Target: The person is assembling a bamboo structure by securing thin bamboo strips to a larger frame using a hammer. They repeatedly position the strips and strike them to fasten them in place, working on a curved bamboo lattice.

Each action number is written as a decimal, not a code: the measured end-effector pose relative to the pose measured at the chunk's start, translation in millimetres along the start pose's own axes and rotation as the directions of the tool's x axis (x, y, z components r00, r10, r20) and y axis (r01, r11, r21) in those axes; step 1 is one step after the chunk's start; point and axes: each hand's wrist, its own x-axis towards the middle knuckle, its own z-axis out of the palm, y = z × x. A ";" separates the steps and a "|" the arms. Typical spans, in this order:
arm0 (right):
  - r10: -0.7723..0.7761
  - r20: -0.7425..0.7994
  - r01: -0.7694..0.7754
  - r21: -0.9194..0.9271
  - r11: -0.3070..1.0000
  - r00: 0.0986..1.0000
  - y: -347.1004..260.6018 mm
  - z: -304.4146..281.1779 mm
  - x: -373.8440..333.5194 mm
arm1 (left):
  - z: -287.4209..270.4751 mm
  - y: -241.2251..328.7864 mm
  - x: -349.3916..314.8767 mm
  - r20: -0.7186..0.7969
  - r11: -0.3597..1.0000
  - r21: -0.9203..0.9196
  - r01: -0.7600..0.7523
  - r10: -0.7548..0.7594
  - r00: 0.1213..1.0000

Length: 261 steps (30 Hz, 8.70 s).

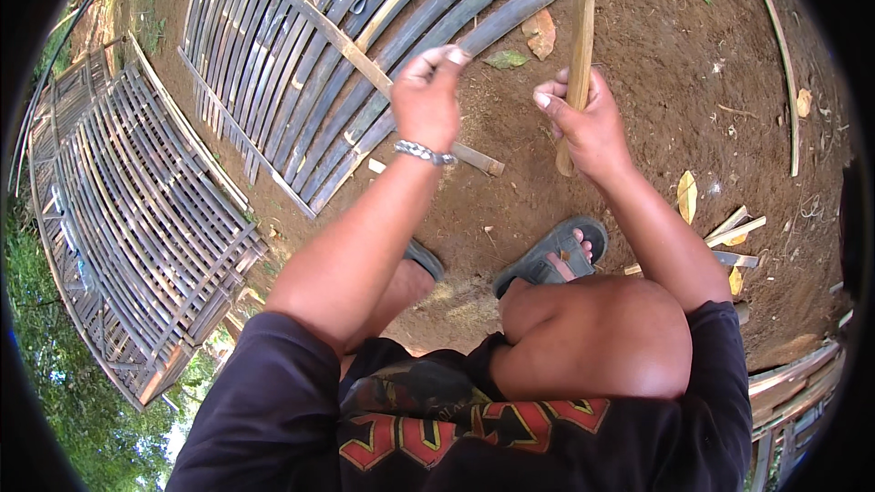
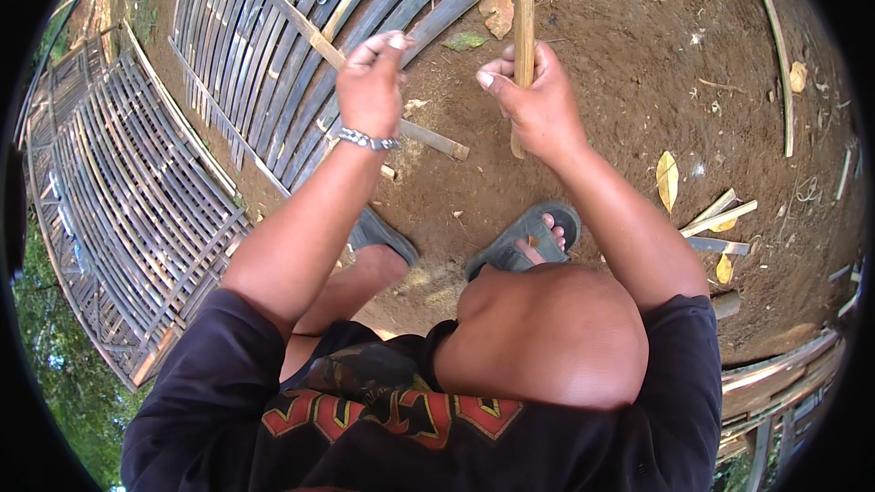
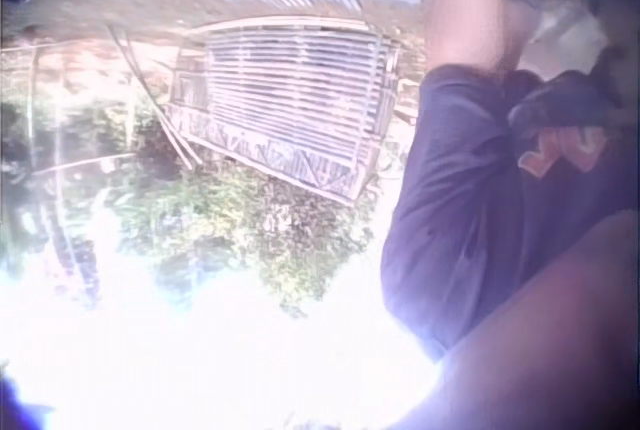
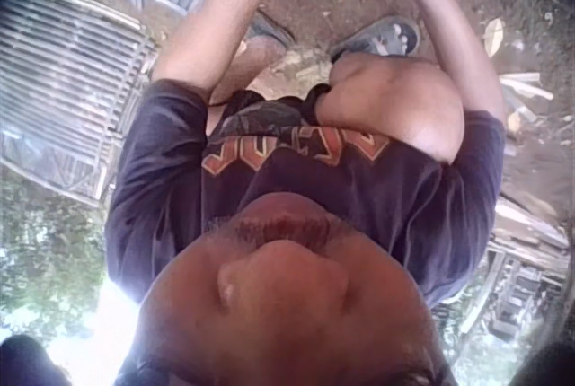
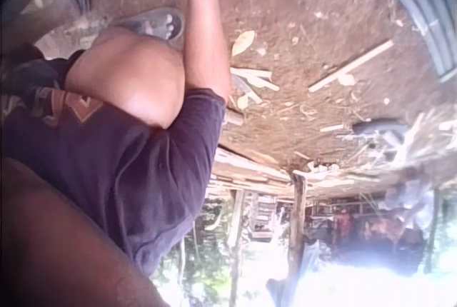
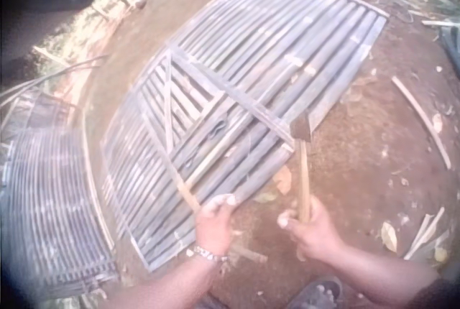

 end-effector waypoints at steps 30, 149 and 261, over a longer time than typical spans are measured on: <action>0.178 0.138 -0.098 -0.451 0.887 0.974 46.3 61.4 -22.5 | -53.9 -20.8 279.1 -0.083 0.542 0.633 -0.553 0.757 0.648; -0.276 0.059 0.105 -0.982 0.156 0.959 -39.3 165.9 143.8 | -77.0 16.2 311.1 0.032 0.345 0.853 -0.391 0.713 0.700; -0.246 -0.061 0.096 -0.811 0.577 0.967 63.8 126.5 -25.6 | -140.2 -33.3 214.1 -0.010 0.875 -0.428 -0.227 0.246 0.969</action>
